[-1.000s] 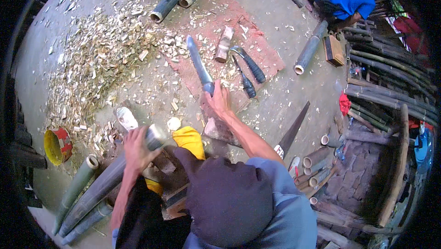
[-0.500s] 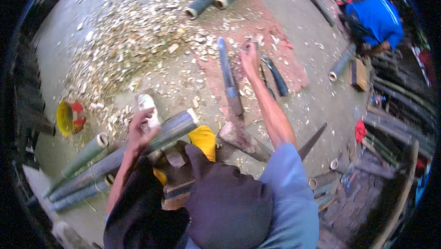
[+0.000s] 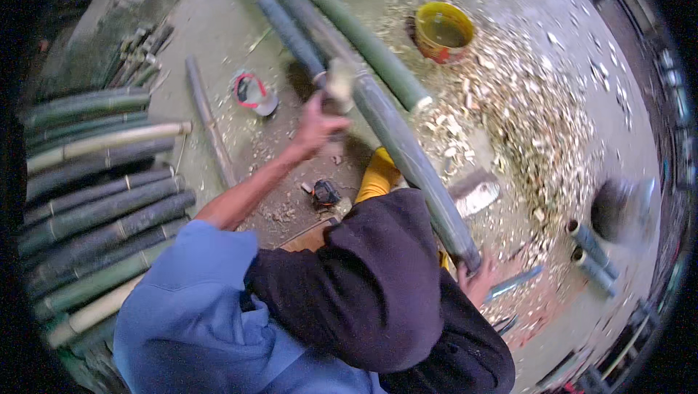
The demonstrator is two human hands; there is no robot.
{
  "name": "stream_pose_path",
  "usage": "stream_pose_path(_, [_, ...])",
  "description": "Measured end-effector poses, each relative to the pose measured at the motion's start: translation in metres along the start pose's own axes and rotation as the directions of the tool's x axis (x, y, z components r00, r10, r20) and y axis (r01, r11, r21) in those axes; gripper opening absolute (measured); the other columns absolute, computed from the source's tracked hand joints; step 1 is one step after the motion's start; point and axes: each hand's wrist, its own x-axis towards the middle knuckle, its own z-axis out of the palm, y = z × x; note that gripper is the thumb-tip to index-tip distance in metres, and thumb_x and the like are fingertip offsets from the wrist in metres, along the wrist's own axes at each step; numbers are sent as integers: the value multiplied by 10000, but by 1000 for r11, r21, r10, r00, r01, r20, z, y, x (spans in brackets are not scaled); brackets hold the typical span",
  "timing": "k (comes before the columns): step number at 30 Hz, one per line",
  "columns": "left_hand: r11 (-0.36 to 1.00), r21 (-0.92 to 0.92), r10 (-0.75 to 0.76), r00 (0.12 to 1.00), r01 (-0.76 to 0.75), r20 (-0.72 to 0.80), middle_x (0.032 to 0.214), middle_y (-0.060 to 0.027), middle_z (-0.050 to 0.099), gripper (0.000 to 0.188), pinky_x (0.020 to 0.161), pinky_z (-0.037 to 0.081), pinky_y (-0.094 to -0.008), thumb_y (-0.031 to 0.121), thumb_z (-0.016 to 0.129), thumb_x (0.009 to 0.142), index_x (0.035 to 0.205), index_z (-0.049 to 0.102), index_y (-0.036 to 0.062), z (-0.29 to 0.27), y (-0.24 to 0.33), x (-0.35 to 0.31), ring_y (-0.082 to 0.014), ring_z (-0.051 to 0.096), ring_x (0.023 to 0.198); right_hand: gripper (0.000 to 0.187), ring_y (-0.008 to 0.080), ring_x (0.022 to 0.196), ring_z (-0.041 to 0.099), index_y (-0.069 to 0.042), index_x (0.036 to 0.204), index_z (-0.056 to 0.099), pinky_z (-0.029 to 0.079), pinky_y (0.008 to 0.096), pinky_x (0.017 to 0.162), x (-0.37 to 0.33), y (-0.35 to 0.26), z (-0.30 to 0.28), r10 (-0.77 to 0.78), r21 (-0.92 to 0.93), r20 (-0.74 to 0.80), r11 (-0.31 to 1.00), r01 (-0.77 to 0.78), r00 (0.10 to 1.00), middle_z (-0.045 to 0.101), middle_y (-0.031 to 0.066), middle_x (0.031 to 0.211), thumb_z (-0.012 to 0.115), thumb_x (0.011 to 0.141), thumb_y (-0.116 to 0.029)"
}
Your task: The person saws into a bamboo stalk and shaves its surface using a blade by hand while sitting on the ground. They handle multiple stalks, moving them into position and clearing wood shavings.
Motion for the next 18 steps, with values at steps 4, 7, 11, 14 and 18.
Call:
stream_pose_path(4, [764,546,-131,911,343,-391,1025,-141,620,652,804,484,-337,122,770,573,1147,501,-31,-144,-85,-111,-241,607,928,588,375,1019,513,-128,1342,420,374,446,922,-24,82,39,-126,-272,142,949,161,982,544,196,1148,599,792,-232])
stream_pose_path(7, [599,458,-247,696,657,-674,1051,-186,603,656,858,453,-401,141,762,548,1143,530,-8,-251,-142,-221,-321,583,978,577,409,998,511,-161,1344,419,363,476,907,-10,82,59,-76,-317,162,940,125,984,562,193,1110,571,801,-286])
stream_pose_path(11, [343,403,-277,501,849,-820,1161,-202,517,718,933,406,-405,188,735,583,1228,486,-4,-244,-119,-254,-335,503,1093,760,404,987,516,-160,1334,361,381,465,868,9,81,49,108,-587,248,807,61,963,568,198,1063,693,690,-391])
stream_pose_path(14, [310,613,-49,655,727,-754,1159,-190,481,704,951,378,-404,138,733,591,1230,471,2,-232,-112,-240,-336,457,1116,829,395,990,519,-132,1322,343,396,473,841,11,48,37,26,-465,258,880,100,966,564,200,1051,715,656,-456])
stream_pose_path(18, [564,787,22,948,249,-317,1171,-171,483,575,983,365,-407,45,674,631,1181,508,6,-185,-88,-148,-336,461,1131,666,369,956,532,-93,1266,428,408,459,799,8,24,45,-58,-428,200,893,141,978,563,181,1048,639,709,-391])
